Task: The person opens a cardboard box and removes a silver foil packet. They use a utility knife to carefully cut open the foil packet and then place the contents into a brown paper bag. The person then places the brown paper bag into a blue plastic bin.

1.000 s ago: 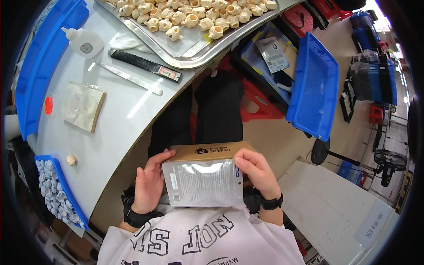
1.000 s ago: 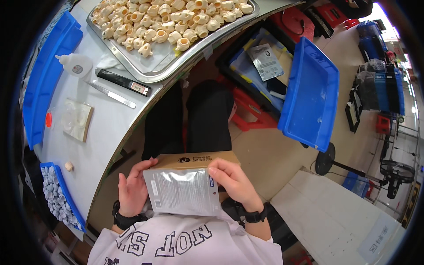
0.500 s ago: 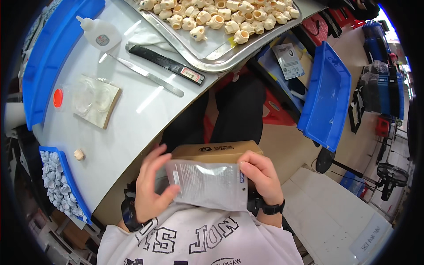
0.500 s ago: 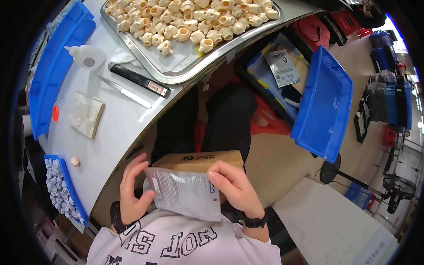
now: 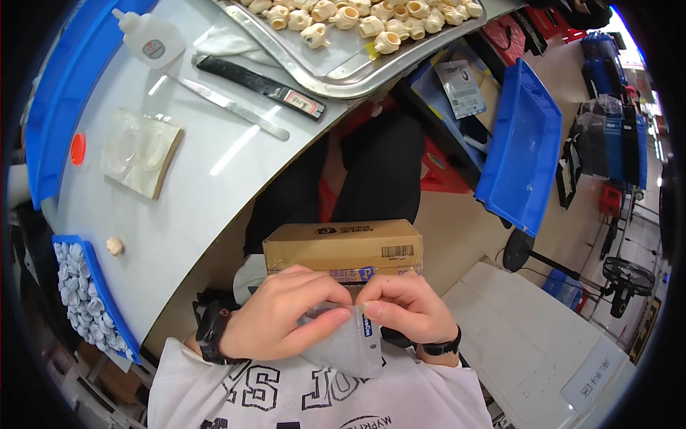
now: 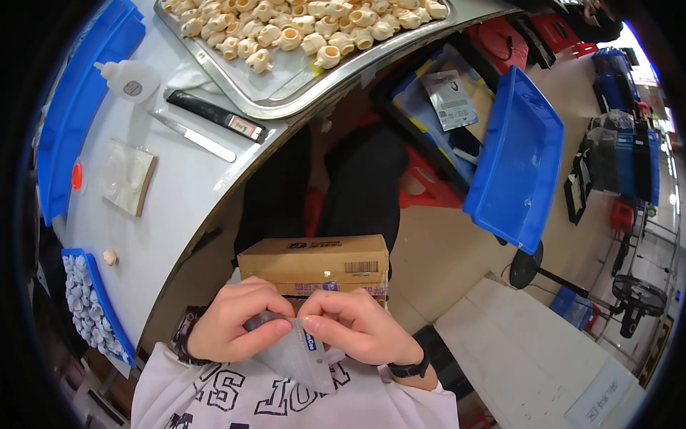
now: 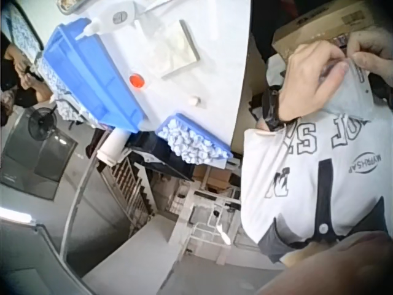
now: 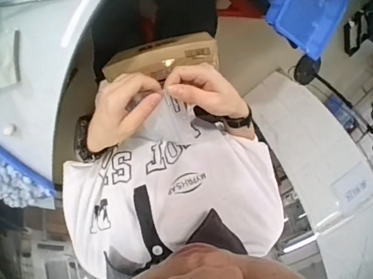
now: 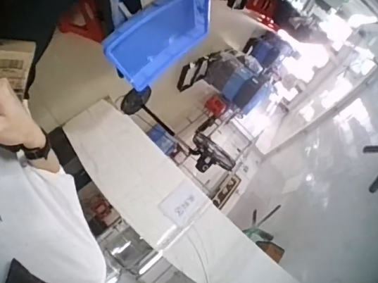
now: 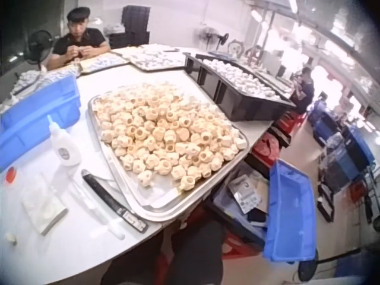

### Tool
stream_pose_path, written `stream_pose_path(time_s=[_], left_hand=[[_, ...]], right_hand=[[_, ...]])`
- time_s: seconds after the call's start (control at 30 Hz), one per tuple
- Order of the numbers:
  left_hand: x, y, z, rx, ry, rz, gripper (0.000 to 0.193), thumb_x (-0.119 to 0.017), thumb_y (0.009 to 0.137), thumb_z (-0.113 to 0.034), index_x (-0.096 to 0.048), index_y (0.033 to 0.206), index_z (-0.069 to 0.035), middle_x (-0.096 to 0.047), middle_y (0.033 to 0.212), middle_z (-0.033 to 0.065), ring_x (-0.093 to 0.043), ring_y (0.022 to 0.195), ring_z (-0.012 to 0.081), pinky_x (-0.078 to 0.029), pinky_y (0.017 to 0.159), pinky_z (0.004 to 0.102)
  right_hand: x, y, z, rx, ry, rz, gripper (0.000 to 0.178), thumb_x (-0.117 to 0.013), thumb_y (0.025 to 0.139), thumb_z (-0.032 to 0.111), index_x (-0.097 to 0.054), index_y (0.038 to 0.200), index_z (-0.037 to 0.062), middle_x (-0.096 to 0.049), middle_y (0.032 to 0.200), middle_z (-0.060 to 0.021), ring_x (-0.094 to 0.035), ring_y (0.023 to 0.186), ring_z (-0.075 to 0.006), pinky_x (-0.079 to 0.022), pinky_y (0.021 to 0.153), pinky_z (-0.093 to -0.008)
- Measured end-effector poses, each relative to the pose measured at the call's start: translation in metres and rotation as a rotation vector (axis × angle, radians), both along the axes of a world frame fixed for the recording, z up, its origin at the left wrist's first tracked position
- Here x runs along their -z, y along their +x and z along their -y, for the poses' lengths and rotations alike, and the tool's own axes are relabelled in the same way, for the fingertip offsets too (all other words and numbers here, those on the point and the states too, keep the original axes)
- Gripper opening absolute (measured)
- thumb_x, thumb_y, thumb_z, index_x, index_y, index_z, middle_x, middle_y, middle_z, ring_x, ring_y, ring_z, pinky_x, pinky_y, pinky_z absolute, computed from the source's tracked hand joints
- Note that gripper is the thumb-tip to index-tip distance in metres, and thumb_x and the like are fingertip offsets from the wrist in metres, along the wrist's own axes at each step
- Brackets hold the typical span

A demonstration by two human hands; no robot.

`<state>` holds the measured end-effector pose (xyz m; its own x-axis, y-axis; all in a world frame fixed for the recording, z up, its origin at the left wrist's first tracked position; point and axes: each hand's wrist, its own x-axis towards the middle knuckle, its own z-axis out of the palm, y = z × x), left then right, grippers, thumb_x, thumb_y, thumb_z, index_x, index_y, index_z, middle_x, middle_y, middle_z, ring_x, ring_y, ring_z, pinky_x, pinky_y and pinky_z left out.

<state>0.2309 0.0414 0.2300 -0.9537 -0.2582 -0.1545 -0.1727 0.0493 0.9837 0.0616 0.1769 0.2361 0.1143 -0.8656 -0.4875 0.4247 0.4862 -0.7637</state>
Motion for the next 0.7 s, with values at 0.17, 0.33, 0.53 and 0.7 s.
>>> stream_pose_path(time_s=[0.17,0.33,0.53,0.7], left_hand=[[-0.002,-0.0005,0.0014,-0.007,0.131,0.006,0.005,-0.059,0.081,-0.006,-0.058,0.082,-0.001,-0.059,0.07,0.0085,-0.058,0.062,0.0225,-0.044,0.055,0.0306],[-0.0047,-0.0024,0.0013,-0.02,0.205,0.036,0.005,-0.058,0.082,-0.005,-0.058,0.083,0.0,-0.06,0.071,0.0092,-0.059,0.063,0.0209,-0.045,0.055,0.0291],[-0.0022,-0.0019,0.0006,-0.053,0.236,0.062,0.007,-0.058,0.083,-0.006,-0.059,0.085,0.0,-0.06,0.073,0.0093,-0.058,0.063,0.0206,-0.045,0.055,0.0285],[0.0034,0.0004,0.0004,-0.099,0.126,-0.007,0.006,-0.058,0.083,-0.006,-0.059,0.084,0.0,-0.056,0.075,0.0095,-0.055,0.069,0.0224,-0.043,0.06,0.03]], right_hand=[[-0.0004,0.0047,0.002,-0.012,-0.036,-0.005,0.012,-0.05,0.091,0.009,-0.057,0.087,0.0001,-0.055,0.07,0.0003,-0.047,0.061,-0.0046,-0.038,0.054,-0.0211],[0.0046,0.0065,0.0018,-0.012,-0.118,-0.109,0.015,-0.05,0.091,0.012,-0.055,0.083,0.0008,-0.053,0.066,0.0001,-0.046,0.059,-0.0061,-0.036,0.053,-0.0223],[0.0071,0.009,0.0015,0.029,-0.099,-0.167,0.015,-0.051,0.091,0.013,-0.055,0.082,0.0014,-0.051,0.063,0.0001,-0.043,0.056,-0.0067,-0.033,0.05,-0.0235],[0.0009,0.0083,0.0026,0.215,-0.186,-0.401,0.016,-0.05,0.092,0.015,-0.057,0.087,0.0009,-0.06,0.079,-0.0072,-0.055,0.072,-0.0118,-0.044,0.064,-0.0241]])
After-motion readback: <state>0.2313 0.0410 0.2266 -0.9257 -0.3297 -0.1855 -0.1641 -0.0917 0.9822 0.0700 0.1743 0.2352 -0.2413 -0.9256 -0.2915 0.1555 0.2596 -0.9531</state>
